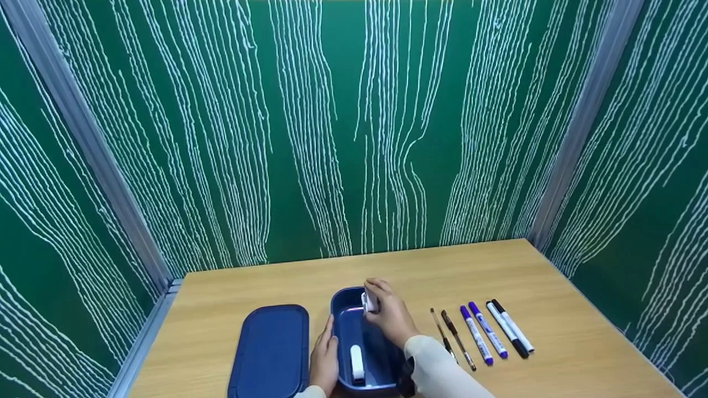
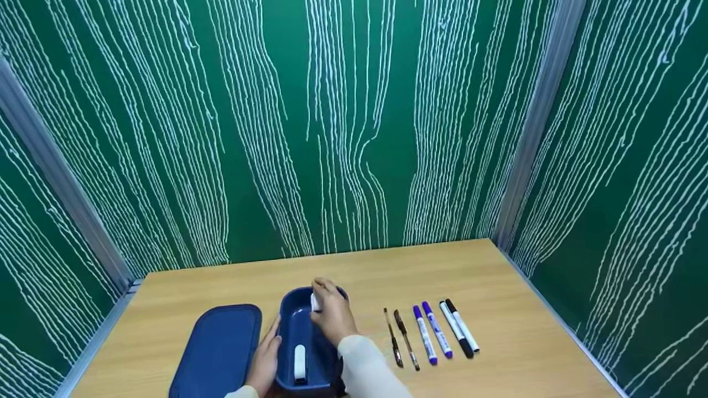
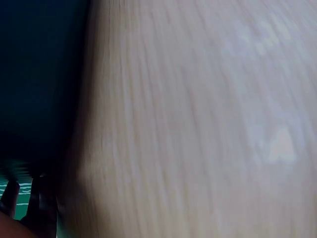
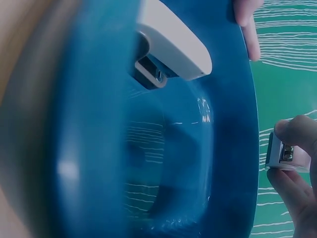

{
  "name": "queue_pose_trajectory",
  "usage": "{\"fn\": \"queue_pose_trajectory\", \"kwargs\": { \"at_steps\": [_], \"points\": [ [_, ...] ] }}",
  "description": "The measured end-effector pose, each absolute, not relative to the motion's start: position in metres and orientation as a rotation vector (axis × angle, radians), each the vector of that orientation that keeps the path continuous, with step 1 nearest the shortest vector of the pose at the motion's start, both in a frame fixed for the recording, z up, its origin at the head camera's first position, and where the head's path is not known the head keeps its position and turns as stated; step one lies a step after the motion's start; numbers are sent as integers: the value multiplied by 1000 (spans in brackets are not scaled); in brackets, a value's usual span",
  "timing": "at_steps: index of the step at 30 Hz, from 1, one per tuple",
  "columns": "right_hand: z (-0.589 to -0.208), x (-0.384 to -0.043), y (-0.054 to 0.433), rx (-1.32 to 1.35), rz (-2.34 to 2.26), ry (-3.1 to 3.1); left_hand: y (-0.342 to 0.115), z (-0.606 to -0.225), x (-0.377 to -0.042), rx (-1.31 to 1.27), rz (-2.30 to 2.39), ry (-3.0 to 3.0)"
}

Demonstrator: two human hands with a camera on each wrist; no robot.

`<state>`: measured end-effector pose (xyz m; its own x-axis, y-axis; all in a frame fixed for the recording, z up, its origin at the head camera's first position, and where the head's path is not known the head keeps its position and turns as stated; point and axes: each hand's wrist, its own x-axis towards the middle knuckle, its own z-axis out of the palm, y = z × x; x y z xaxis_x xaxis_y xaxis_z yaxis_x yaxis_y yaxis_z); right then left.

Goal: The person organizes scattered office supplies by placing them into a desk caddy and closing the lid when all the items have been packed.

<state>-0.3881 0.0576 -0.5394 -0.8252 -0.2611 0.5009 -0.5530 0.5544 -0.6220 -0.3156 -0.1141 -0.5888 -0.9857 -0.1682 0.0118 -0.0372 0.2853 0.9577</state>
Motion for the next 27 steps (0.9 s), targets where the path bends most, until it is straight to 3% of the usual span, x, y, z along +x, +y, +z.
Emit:
{"fn": "queue_pose_trajectory", "kwargs": {
  "at_steps": [27],
  "points": [
    [-548, -380, 36, 665, 1185, -2528, -115, -590, -319, 237, -1845, -2451]
  ]
}}
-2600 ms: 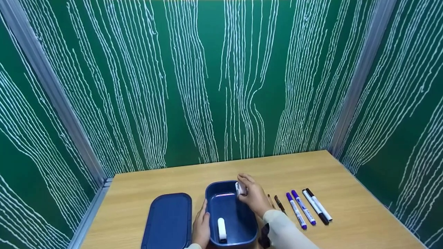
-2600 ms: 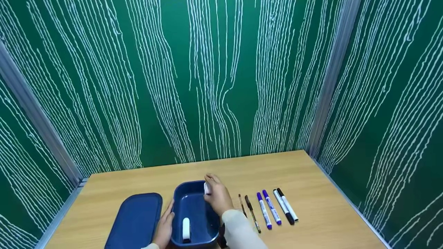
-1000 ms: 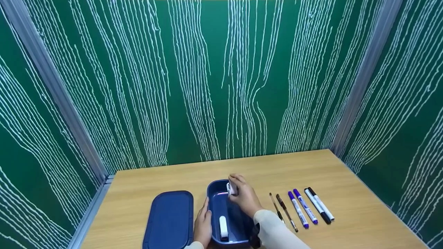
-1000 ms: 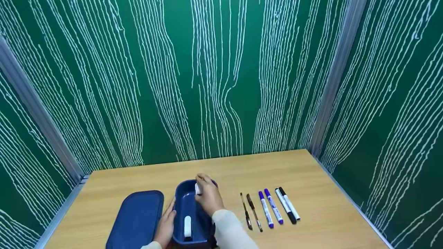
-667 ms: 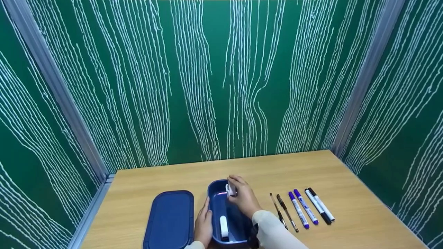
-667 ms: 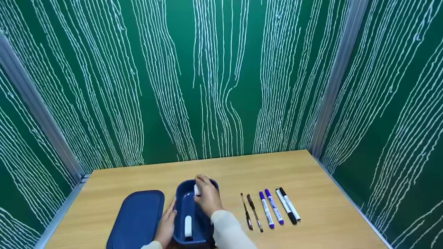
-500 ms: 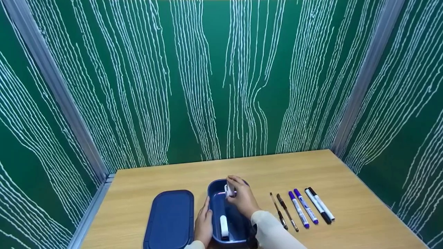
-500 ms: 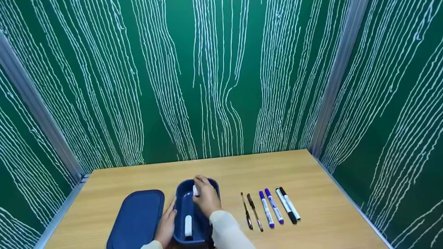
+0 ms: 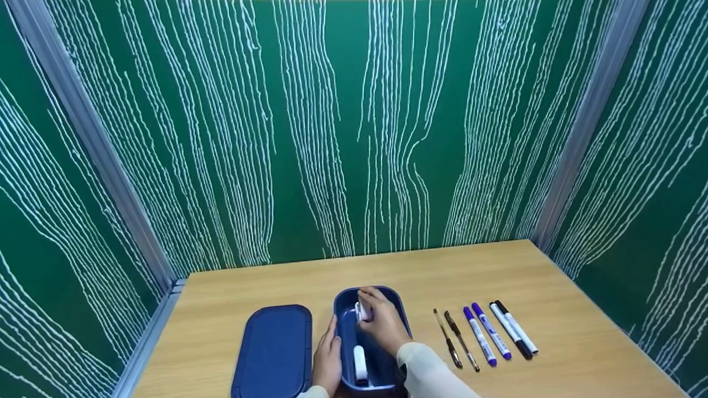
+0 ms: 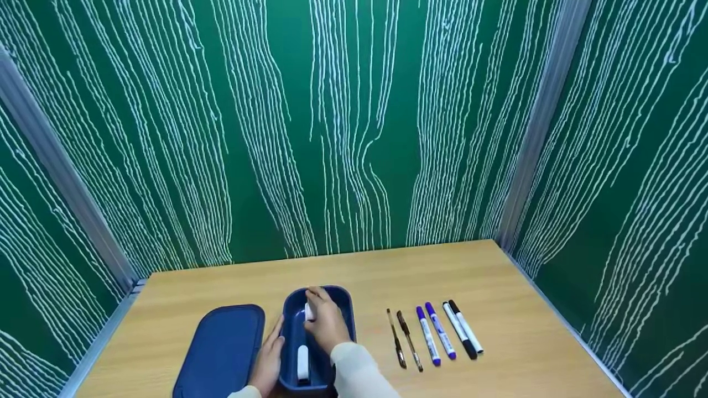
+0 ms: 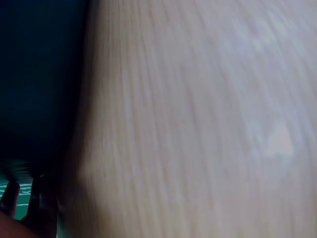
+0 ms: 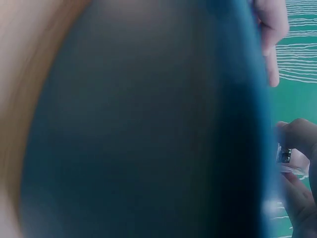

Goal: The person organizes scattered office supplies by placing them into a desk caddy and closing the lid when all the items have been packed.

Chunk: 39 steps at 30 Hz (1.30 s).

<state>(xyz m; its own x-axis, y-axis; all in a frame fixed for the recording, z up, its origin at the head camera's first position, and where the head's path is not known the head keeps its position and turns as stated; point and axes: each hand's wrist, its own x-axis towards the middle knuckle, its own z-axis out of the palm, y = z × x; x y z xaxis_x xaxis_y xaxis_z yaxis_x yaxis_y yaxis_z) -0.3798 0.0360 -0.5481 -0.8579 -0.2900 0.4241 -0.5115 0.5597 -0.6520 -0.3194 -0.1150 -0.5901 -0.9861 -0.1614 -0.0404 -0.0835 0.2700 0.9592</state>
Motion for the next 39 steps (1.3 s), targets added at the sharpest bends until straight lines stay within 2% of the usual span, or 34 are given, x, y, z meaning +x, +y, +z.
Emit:
{"fn": "queue_pose_trajectory", "kwargs": {
  "at_steps": [39],
  "points": [
    [-570, -382, 24, 699, 1116, -2564, -115, -590, -320, 197, -1829, -2443]
  ]
}}
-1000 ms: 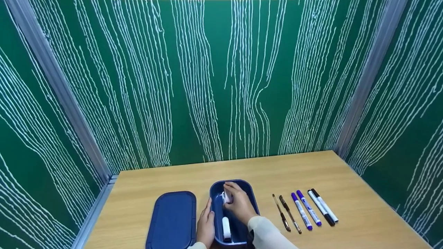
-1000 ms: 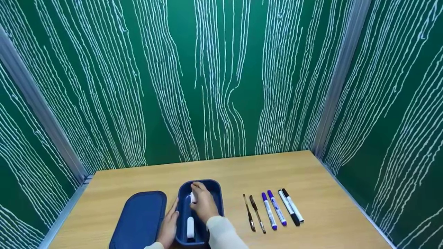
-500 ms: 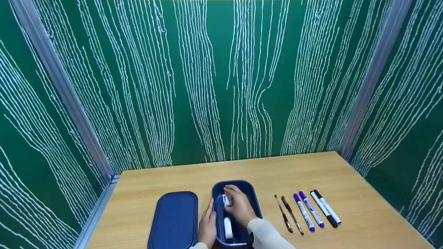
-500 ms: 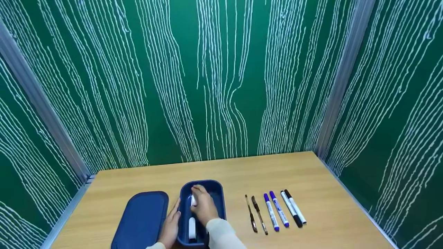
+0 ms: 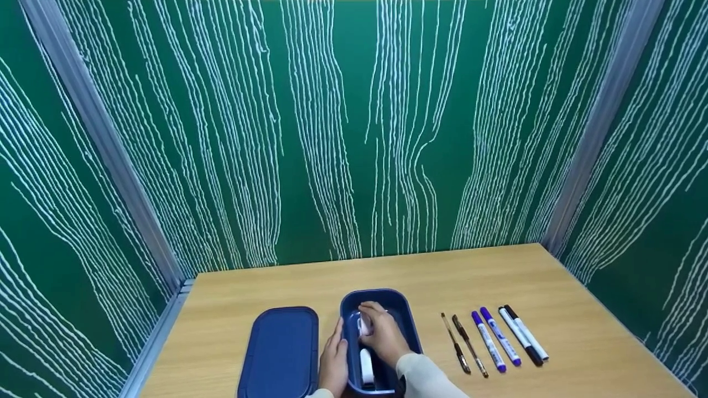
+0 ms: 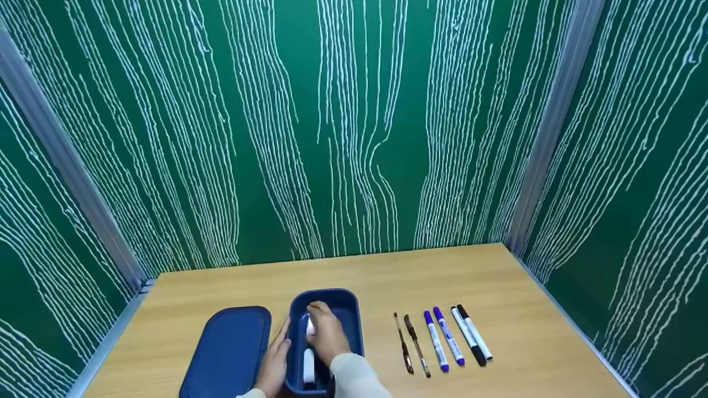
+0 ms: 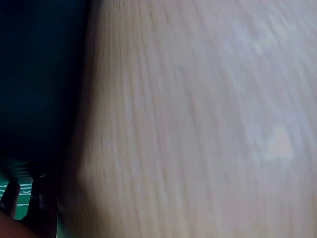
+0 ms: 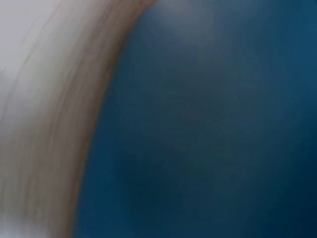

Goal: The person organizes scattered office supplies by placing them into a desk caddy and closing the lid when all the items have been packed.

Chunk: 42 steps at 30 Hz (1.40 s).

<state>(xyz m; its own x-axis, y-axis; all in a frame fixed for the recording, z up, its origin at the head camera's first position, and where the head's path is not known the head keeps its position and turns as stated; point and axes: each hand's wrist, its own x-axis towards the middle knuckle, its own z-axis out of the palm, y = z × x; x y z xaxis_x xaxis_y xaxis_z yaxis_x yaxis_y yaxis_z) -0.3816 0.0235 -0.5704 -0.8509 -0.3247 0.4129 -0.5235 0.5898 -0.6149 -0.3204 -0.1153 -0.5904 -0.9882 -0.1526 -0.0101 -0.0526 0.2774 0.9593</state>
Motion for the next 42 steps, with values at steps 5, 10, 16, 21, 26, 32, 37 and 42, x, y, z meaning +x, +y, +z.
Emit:
{"fn": "queue_pose_trajectory", "kwargs": {
  "at_steps": [5, 10, 16, 21, 26, 32, 37, 42],
  "points": [
    [-572, -383, 23, 719, 1109, -2547, -116, -591, -320, 180, -1817, -2431],
    [-575, -384, 23, 756, 1102, -2517, -116, -593, -320, 160, -1813, -2404],
    [-575, -386, 22, 747, 1077, -2558, -117, -591, -323, 188, -1843, -2428],
    [-577, -387, 21, 755, 1061, -2594, -117, -590, -323, 198, -1865, -2433],
    [-578, -387, 21, 762, 1049, -2606, -116, -590, -323, 206, -1885, -2440],
    [-578, -386, 20, 750, 1092, -2648, -116, -591, -322, 209, -1889, -2435],
    [-580, -385, 19, 783, 1011, -2595, -116, -591, -320, 174, -1818, -2417],
    [-581, -384, 18, 805, 951, -2575, -117, -592, -318, 150, -1751, -2410]
  ]
}}
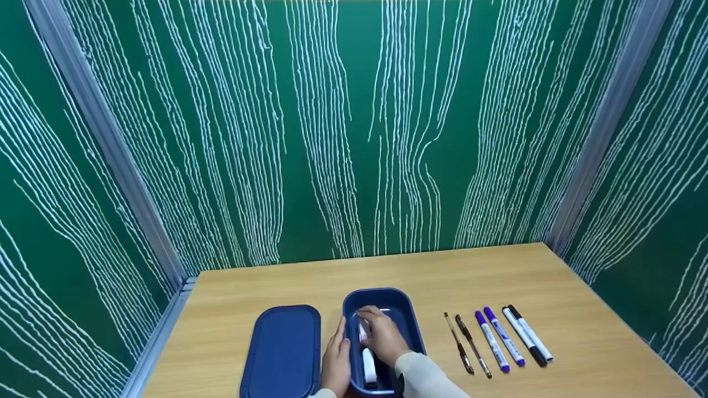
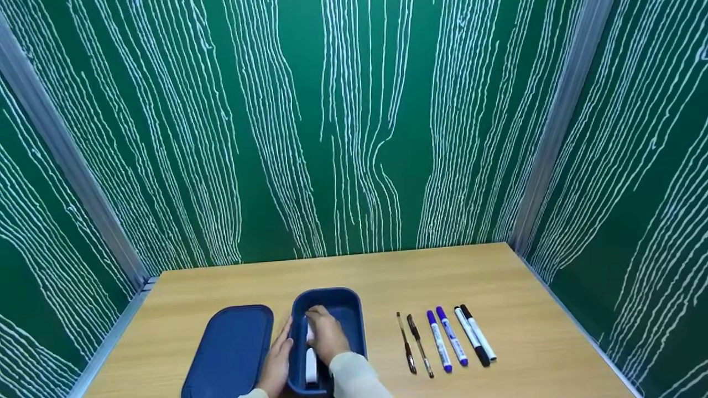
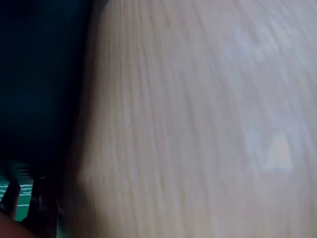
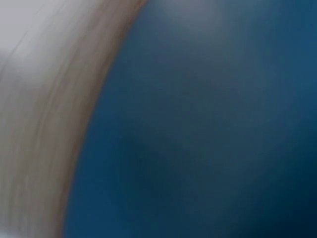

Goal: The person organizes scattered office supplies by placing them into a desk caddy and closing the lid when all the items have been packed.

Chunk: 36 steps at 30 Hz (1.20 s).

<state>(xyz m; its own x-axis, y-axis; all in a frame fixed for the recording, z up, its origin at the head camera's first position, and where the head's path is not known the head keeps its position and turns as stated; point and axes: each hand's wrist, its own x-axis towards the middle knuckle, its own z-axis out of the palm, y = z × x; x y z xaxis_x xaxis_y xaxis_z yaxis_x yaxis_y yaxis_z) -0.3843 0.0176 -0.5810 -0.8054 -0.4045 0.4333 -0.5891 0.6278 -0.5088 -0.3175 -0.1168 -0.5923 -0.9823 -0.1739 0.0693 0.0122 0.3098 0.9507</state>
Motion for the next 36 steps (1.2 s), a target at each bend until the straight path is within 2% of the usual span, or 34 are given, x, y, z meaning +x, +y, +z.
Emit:
{"fn": "queue_pose_trajectory", "kwargs": {
  "at_steps": [16, 29, 36],
  "points": [
    [-584, -383, 20, 862, 1033, -2553, -116, -593, -317, 189, -1772, -2398],
    [-577, -381, 23, 823, 1020, -2566, -115, -590, -316, 133, -1746, -2390],
    [-566, -379, 25, 712, 986, -2665, -114, -591, -316, 141, -1720, -2406]
  ]
}}
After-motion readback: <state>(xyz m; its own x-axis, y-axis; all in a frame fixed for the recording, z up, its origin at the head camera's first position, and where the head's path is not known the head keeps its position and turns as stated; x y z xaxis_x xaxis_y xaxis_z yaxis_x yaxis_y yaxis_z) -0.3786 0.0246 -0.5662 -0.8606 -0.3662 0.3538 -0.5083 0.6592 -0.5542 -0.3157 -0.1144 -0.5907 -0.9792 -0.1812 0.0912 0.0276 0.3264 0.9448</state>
